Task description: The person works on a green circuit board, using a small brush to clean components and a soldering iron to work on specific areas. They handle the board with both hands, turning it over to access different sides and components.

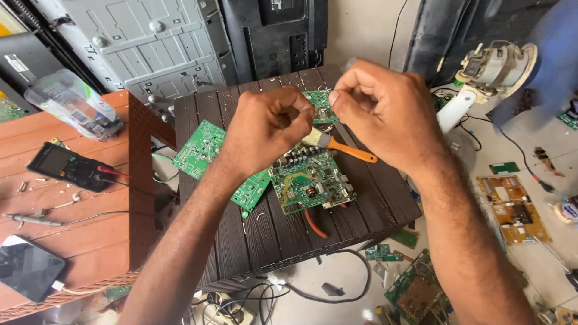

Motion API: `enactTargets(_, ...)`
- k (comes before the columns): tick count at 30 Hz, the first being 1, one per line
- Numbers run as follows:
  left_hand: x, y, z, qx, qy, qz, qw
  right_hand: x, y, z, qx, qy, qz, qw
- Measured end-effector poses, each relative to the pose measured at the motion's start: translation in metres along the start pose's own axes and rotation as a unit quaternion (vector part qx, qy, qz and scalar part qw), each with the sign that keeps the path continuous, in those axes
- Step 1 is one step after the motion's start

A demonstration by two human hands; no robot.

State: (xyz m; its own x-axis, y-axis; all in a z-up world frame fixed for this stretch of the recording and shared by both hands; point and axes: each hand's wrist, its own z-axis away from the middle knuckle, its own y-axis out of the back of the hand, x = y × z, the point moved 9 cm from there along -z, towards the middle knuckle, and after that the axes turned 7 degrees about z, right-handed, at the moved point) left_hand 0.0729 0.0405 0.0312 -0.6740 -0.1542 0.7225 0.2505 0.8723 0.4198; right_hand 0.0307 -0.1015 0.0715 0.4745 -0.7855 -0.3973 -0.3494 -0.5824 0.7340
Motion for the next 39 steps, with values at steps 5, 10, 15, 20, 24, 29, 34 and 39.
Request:
enactTargets(5, 0.001, 0.000, 0.000, 0.006, -0.008, -0.003, 1.000, 0.001, -0.008, -0.002, -0.033, -0.040, -0.025, 0.998)
enactTargets(10, 0.003, 0.003, 0.002, -0.002, 0.020, 0.018, 1.000, 0.001, -0.020, 0.000, -0.051, -0.054, -0.147, 0.986)
enactTargets(15, 0.020, -0.007, 0.000, -0.048, -0.039, -0.017, 0.998, 0.005, -0.012, -0.001, 0.010, -0.029, -0.127, 0.991)
enactTargets(20, 0.009, -0.011, -0.004, -0.031, -0.034, -0.001, 0.999, -0.003, -0.009, -0.001, 0.032, 0.030, -0.115, 0.992)
enactTargets(24, 0.002, -0.011, -0.004, -0.021, -0.028, 0.041, 0.999, -0.014, -0.006, 0.003, 0.046, 0.071, -0.076, 0.993)
enactTargets(29, -0.015, -0.009, -0.006, 0.007, 0.009, 0.162, 0.987, 0.020, -0.016, -0.006, 0.028, 0.050, -0.153, 0.987)
enactTargets(34, -0.019, 0.004, -0.001, 0.024, -0.005, 0.173, 0.985, 0.135, -0.072, -0.005, 0.038, -0.063, -0.175, 0.982)
enactTargets(39, -0.024, 0.013, 0.004, 0.025, 0.047, 0.186, 0.981, 0.217, -0.135, 0.019, -0.120, -0.219, 0.088, 0.964)
